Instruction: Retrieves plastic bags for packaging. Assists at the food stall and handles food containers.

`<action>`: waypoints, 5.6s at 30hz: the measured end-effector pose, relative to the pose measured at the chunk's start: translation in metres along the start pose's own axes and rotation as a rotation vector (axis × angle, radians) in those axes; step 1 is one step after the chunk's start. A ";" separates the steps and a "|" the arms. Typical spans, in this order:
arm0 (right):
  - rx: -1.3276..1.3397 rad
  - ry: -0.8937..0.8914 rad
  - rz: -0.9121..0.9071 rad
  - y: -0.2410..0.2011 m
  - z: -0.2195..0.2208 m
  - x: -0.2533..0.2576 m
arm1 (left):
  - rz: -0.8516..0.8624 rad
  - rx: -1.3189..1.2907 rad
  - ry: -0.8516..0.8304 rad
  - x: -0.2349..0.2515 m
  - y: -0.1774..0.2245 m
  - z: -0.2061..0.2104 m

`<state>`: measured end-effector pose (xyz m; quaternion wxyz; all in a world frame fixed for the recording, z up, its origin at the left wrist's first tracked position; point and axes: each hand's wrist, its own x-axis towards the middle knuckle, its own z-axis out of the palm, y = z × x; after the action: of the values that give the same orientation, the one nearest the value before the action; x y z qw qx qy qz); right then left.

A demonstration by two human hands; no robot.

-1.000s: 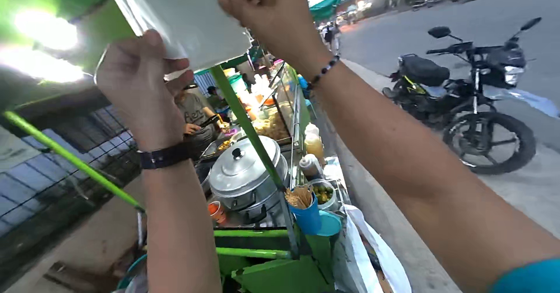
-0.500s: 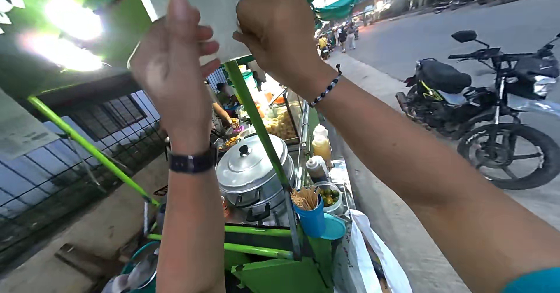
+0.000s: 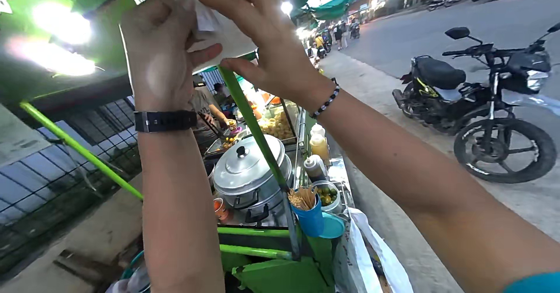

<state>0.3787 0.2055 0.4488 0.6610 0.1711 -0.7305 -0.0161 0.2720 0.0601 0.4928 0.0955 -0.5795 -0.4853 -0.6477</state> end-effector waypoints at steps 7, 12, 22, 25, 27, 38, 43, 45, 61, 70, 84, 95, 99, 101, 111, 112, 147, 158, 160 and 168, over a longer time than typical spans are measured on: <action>-0.057 -0.103 0.071 -0.009 0.002 -0.001 | 0.042 0.113 0.003 -0.028 0.000 -0.010; -0.125 -0.044 0.019 -0.025 0.002 -0.018 | 0.230 0.327 -0.154 -0.075 -0.011 -0.007; 0.912 -0.921 0.297 -0.123 -0.031 -0.225 | -0.060 0.264 -0.329 -0.333 -0.042 0.008; 0.854 -0.815 0.335 -0.133 -0.034 -0.236 | -0.399 0.128 -0.253 -0.383 -0.067 0.023; 0.804 -0.661 0.460 -0.129 -0.028 -0.245 | -0.605 0.055 -0.206 -0.399 -0.073 0.011; 1.087 -0.431 1.035 -0.127 -0.003 -0.273 | -0.624 -0.703 0.091 -0.487 -0.102 -0.038; 1.078 -0.496 0.970 -0.124 0.003 -0.279 | -0.850 -0.541 0.275 -0.445 -0.071 -0.016; 1.145 -0.494 1.033 -0.119 0.005 -0.283 | -0.889 -0.643 0.318 -0.450 -0.075 -0.018; 1.049 -0.715 0.849 -0.207 0.008 -0.317 | -0.862 -0.473 0.341 -0.463 -0.070 0.027; 1.340 -0.779 0.943 -0.209 0.015 -0.323 | -0.881 -0.462 0.370 -0.471 -0.074 0.017; 0.752 -1.119 1.029 -0.186 0.030 -0.353 | -0.774 -0.585 0.516 -0.456 -0.083 -0.078; 1.581 -0.616 1.294 -0.203 0.114 -0.292 | -0.733 0.420 -0.205 -0.421 -0.108 -0.121; 1.702 -0.682 1.052 -0.191 0.121 -0.295 | -0.756 0.635 0.032 -0.449 -0.146 -0.174; 1.128 -0.911 0.799 -0.194 0.135 -0.291 | -0.817 0.188 0.321 -0.459 -0.147 -0.186; 0.478 -1.549 0.759 -0.222 0.206 -0.286 | -0.682 0.895 0.129 -0.484 -0.144 -0.211; 0.530 -1.586 0.719 -0.224 0.209 -0.288 | -0.741 1.036 0.132 -0.480 -0.151 -0.221; -0.037 -1.784 0.040 -0.141 0.465 -0.202 | -1.127 0.784 -0.228 -0.411 -0.231 -0.340; 0.146 -1.638 -0.219 -0.158 0.429 -0.091 | -1.069 0.604 -0.170 -0.356 -0.275 -0.306; 0.128 -1.687 -0.133 -0.164 0.433 -0.110 | -1.074 0.553 -0.068 -0.356 -0.286 -0.296; -0.014 -1.790 0.248 -0.151 0.456 -0.207 | -1.040 0.555 0.045 -0.385 -0.323 -0.245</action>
<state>-0.0155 0.0268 0.1545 -0.1564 0.0107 -0.9847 -0.0764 0.0085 -0.1247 0.0357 -0.0763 -0.2047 -0.8550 -0.4705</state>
